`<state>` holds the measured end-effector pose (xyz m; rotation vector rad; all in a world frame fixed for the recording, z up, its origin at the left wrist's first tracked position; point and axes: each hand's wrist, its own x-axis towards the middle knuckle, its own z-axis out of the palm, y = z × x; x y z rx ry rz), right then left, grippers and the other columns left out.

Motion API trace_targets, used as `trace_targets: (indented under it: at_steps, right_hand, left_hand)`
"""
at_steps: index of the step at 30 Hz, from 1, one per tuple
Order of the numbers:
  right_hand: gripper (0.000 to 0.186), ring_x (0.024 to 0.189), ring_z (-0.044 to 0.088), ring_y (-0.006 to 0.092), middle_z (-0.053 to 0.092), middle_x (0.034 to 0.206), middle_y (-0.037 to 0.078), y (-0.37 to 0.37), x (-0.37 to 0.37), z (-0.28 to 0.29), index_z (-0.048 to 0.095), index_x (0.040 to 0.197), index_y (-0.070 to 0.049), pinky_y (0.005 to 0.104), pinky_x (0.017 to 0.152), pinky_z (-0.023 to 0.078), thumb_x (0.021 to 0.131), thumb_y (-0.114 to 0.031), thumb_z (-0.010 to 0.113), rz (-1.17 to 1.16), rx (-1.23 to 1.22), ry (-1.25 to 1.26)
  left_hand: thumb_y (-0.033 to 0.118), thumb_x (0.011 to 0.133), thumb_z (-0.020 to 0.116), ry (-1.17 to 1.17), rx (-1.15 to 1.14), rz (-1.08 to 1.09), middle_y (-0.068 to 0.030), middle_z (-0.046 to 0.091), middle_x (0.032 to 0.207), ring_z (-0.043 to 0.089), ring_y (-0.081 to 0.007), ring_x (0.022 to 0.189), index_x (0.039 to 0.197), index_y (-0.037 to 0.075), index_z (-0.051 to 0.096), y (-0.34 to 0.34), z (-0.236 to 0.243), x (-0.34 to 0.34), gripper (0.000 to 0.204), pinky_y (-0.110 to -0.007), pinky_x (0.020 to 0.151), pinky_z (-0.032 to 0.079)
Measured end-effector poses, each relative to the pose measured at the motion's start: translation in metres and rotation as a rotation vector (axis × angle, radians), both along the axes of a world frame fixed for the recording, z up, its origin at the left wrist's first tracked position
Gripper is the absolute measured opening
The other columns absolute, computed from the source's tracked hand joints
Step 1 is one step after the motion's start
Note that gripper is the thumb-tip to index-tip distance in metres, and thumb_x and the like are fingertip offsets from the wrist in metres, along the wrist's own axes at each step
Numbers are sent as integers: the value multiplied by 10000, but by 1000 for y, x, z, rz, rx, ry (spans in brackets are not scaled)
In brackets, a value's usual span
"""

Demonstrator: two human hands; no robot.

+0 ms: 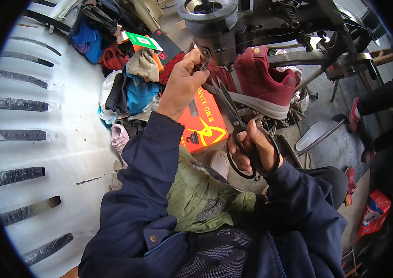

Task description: The person uses a sewing machine to stitch the sole of a red sneaker, then removes it and uses a yellow sponge to clean the shoe's interior and exterior. The person handles the shoe and sponge throughout the clip.

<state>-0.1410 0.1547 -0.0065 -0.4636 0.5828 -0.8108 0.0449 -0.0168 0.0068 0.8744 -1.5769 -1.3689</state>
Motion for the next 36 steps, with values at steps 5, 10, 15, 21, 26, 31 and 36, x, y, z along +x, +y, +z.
trace_targets:
  at_steps: [5,10,15,21,26,31,36]
  right_hand:
    - [789,404,398,129,410,528,6,-8,2,1,577,906,-27,255,416,315,984,-742,252,-10,27,-61]
    - [791,385,373,119,401,527,0,-14,2,-3,568,895,-27,247,387,299,989,-737,232,-43,73,-133]
    - [813,349,343,104,394,523,2,-17,1,-9,542,897,1,227,324,272,986,-740,219,-56,78,-202]
    - [830,348,342,97,403,527,-7,-18,1,-11,538,914,1,224,319,275,970,-763,217,-60,107,-217]
    - [823,338,341,90,387,499,-20,-20,2,-11,541,908,-3,221,322,273,981,-748,198,-58,103,-219]
    - [783,349,354,94,381,480,-23,-17,2,-3,586,902,-15,236,357,291,1002,-712,244,-24,-44,50]
    - [466,488,394,47,441,576,-57,1,3,2,639,972,-19,240,474,299,982,-485,625,185,-164,530]
  left_hand:
    - [-58,807,517,-10,-31,-43,-2,551,1063,476,-112,996,980,4,632,1,3,2,218,-249,901,382]
    - [-128,742,472,-24,-50,-19,-73,635,1140,575,-197,1133,989,-19,695,2,8,2,350,-296,1015,435]
    - [-137,742,477,-19,-93,-20,-69,629,1105,578,-177,1089,970,-20,681,2,9,1,327,-288,976,454]
    - [-155,738,477,8,-68,-34,-73,625,1097,581,-181,1083,935,-21,661,2,9,1,300,-291,947,475]
    - [-147,747,477,-35,-100,-8,-83,624,1132,573,-177,1099,941,-17,658,3,9,1,295,-295,953,474]
    - [-134,772,472,20,-51,-29,-61,605,1129,558,-151,1095,980,1,642,1,6,3,301,-282,949,464]
    - [-73,831,486,203,131,-46,-12,570,1103,540,-79,1012,1082,34,605,-6,-1,11,298,-244,932,441]
